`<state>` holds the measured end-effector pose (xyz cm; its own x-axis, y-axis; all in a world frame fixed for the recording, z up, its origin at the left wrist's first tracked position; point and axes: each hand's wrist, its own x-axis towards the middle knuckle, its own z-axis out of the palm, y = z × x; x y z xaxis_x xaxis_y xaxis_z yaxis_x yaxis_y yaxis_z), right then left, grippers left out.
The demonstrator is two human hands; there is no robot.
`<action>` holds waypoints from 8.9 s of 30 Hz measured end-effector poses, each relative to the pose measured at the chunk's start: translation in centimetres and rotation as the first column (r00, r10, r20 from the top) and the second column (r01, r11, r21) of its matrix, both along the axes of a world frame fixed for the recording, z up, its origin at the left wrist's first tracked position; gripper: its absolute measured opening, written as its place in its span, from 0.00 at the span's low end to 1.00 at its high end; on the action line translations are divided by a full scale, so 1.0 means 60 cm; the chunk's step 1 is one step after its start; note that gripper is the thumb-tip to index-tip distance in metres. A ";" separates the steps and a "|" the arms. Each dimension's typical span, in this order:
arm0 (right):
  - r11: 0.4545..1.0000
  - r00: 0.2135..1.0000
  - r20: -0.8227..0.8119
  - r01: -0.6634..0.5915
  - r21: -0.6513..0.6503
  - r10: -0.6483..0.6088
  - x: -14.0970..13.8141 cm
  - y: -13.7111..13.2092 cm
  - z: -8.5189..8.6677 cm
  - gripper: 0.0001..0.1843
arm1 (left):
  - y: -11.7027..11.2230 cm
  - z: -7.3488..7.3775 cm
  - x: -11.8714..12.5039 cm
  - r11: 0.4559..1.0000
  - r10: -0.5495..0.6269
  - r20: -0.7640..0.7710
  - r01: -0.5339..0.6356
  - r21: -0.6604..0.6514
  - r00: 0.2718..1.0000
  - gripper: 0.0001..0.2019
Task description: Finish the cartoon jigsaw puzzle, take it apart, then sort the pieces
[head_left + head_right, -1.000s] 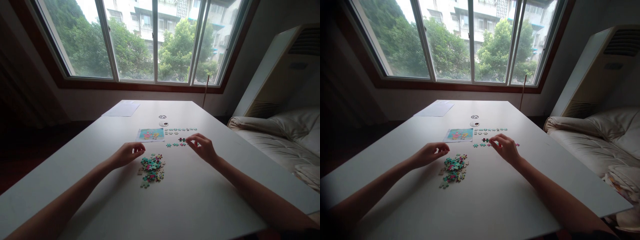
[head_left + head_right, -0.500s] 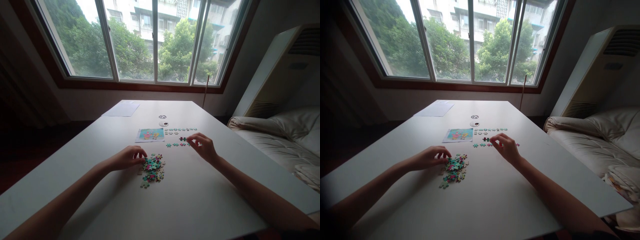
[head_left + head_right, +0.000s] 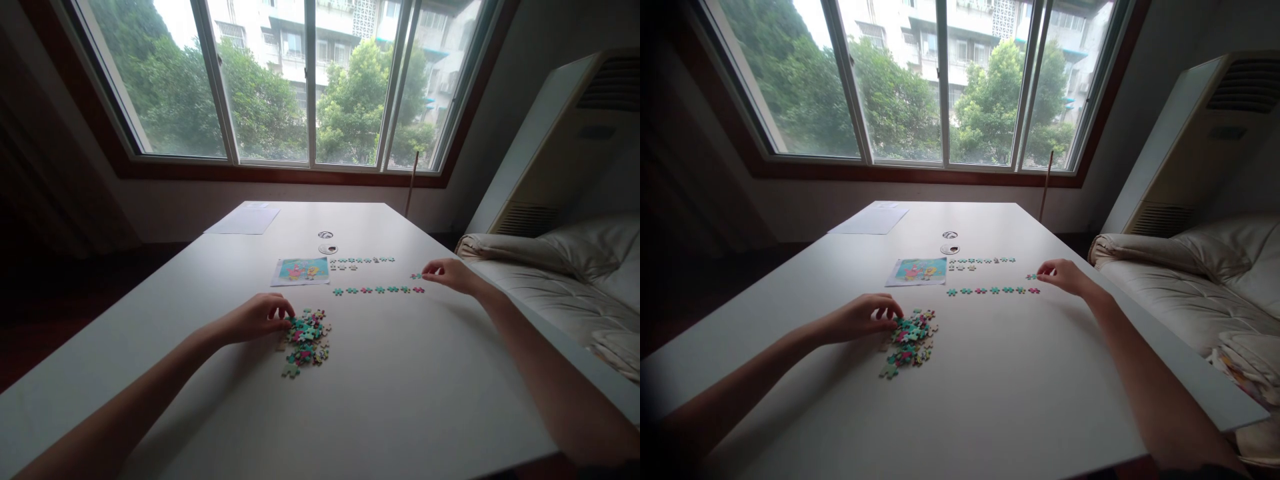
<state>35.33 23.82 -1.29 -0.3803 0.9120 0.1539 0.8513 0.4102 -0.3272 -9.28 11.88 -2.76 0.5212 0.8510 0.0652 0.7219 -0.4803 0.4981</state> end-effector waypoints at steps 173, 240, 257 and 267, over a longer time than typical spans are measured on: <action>0.786 0.861 -0.299 -0.169 0.595 0.412 -0.222 -0.129 -0.032 0.06 | -0.032 -0.015 0.082 0.955 0.120 0.214 -0.172 0.242 0.969 0.06; 0.901 0.813 -0.414 -0.432 0.042 0.409 -0.285 -0.194 -0.051 0.08 | -0.051 -0.010 0.112 0.851 -0.170 0.258 0.010 0.525 0.951 0.06; 0.883 0.761 -0.539 -0.464 -0.066 0.360 -0.288 -0.188 -0.056 0.10 | -0.054 -0.018 0.117 0.848 -0.202 0.253 0.039 0.528 0.946 0.07; 0.868 0.871 -0.275 -0.276 0.412 0.407 -0.233 -0.156 -0.028 0.10 | -0.047 -0.014 0.098 0.845 -0.115 0.210 -0.015 0.534 0.971 0.07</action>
<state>21.34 14.47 -2.95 -0.5199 0.5936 0.6143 0.4952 0.7954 -0.3494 -3.37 9.08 -3.62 0.4774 0.6251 0.6175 0.5890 -0.7492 0.3031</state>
